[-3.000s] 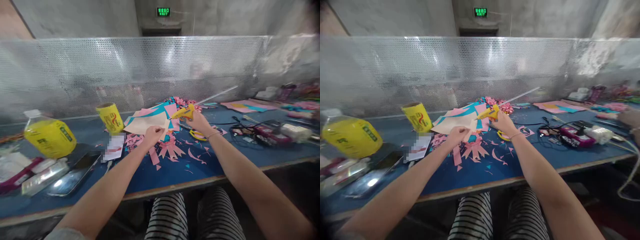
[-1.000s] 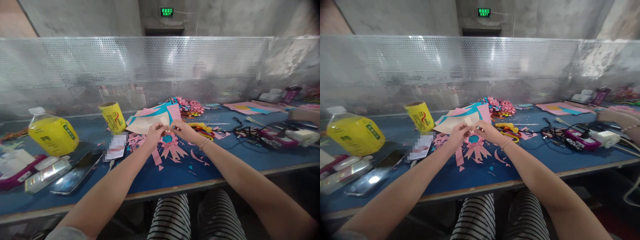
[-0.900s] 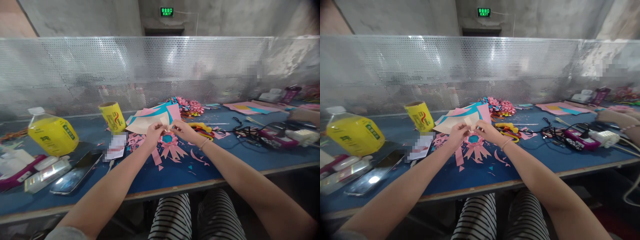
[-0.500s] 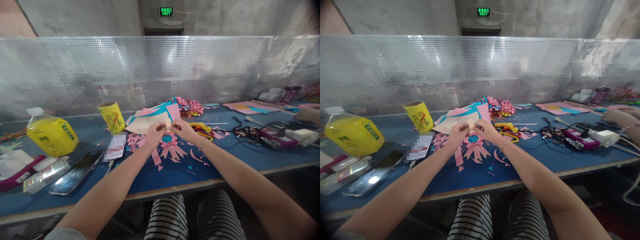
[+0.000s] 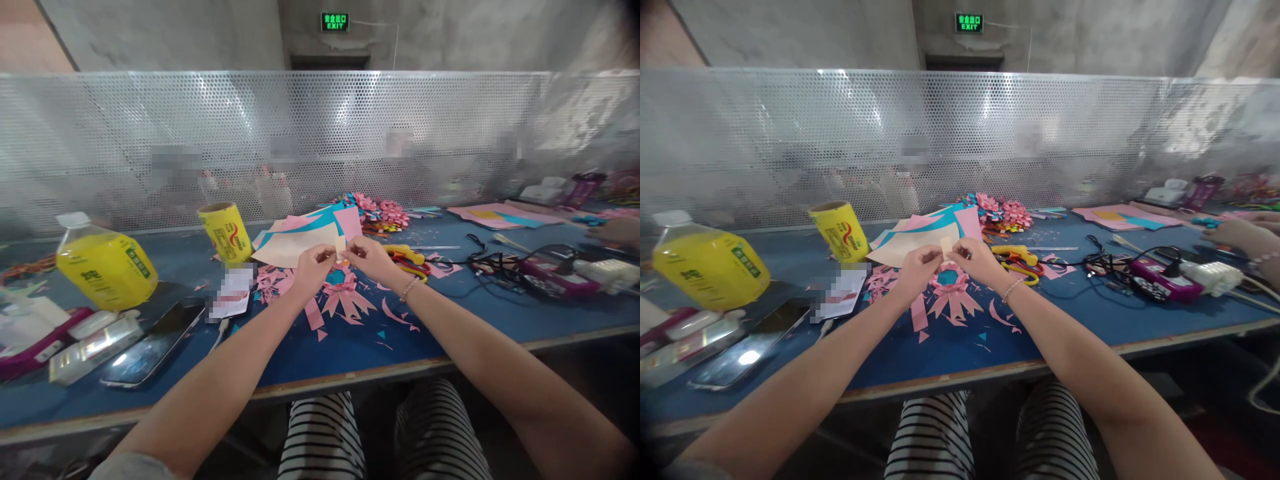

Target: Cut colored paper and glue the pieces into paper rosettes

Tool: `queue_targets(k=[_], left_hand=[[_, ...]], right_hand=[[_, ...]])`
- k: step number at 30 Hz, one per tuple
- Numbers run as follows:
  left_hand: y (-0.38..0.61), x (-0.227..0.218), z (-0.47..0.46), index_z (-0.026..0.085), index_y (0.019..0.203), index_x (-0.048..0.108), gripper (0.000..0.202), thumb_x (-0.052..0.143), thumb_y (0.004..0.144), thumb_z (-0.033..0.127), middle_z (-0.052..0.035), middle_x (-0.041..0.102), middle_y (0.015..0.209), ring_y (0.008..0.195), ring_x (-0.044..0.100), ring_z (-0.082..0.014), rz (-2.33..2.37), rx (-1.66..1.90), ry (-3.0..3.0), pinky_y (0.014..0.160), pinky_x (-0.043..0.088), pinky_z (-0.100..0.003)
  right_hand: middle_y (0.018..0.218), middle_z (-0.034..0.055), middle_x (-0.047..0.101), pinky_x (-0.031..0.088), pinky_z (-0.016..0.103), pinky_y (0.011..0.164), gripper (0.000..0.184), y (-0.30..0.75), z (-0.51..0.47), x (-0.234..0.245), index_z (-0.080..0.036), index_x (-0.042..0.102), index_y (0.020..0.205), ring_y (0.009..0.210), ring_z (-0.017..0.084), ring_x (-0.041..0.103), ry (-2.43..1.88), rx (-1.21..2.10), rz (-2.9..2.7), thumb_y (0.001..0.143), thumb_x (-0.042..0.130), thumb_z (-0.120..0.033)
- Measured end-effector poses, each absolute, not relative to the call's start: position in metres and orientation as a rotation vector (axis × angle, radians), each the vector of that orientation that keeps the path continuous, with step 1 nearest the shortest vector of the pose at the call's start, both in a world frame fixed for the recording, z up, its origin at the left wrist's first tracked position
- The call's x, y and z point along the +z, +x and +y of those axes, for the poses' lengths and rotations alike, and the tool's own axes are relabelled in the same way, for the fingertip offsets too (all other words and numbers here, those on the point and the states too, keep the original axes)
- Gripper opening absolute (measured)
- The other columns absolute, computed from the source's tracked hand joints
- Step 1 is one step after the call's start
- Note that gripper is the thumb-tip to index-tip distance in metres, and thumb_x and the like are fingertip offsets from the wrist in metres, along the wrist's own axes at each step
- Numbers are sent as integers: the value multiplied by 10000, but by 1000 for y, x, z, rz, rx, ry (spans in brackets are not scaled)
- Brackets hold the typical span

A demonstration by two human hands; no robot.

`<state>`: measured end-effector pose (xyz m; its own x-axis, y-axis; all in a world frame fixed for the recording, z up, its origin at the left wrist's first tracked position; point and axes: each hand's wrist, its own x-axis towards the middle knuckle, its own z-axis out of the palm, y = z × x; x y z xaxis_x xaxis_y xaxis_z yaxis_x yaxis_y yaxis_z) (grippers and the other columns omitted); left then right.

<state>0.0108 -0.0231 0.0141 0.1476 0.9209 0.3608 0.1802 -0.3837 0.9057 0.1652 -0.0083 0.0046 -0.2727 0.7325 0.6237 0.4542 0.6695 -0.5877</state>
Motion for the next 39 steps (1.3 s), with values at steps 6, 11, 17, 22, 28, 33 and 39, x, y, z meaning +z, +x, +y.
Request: queue_targets(k=[6,11,17,22,28,33,39], left_hand=[[11,14,-24,158,586,533,75,464,614,152,41,454,498,457,425,-72,1053,1287,1739,464,342,-198],[12,16,-27,159,555,517,95,472,637,173,37,460,500,458,419,-73,1054,1245,1817,459,328,-200],[12,12,-24,153,630,547,71,476,635,160,38,495,534,442,437,-67,1051,1220,1784,449,346,-195],[10,6,-20,175,772,475,105,511,682,217,36,528,606,444,504,-86,943,1303,1730,455,396,-216],[11,7,-24,172,733,481,168,568,700,312,41,504,558,466,506,-83,926,1247,1779,447,386,-199],[12,3,-19,170,695,501,184,584,695,334,40,519,562,467,505,-77,942,1239,1802,447,391,-194],[12,4,-19,169,675,507,159,577,693,311,36,535,561,470,513,-80,982,1243,1799,454,402,-197]], right_hand=[[656,-21,498,386,234,540,176,166,-6,4,-187,462,700,572,99,464,-901,481,-1844,724,554,-336],[661,-28,485,398,236,554,175,166,-2,2,-191,450,702,585,99,479,-870,561,-1821,728,545,-336],[606,-34,485,389,232,519,149,166,1,-1,-183,497,751,557,100,473,-826,653,-1805,743,534,-327],[595,-45,482,374,225,476,180,165,-2,3,-184,496,765,498,86,454,-834,743,-1727,743,539,-357],[574,-51,479,372,227,470,223,167,-3,4,-188,473,739,476,79,450,-792,812,-1641,749,551,-397],[546,-60,470,364,228,466,233,167,-2,3,-196,467,745,463,77,444,-760,852,-1630,744,565,-407],[529,-58,477,359,233,468,220,166,-3,4,-197,471,747,456,83,446,-767,871,-1636,738,568,-393]])
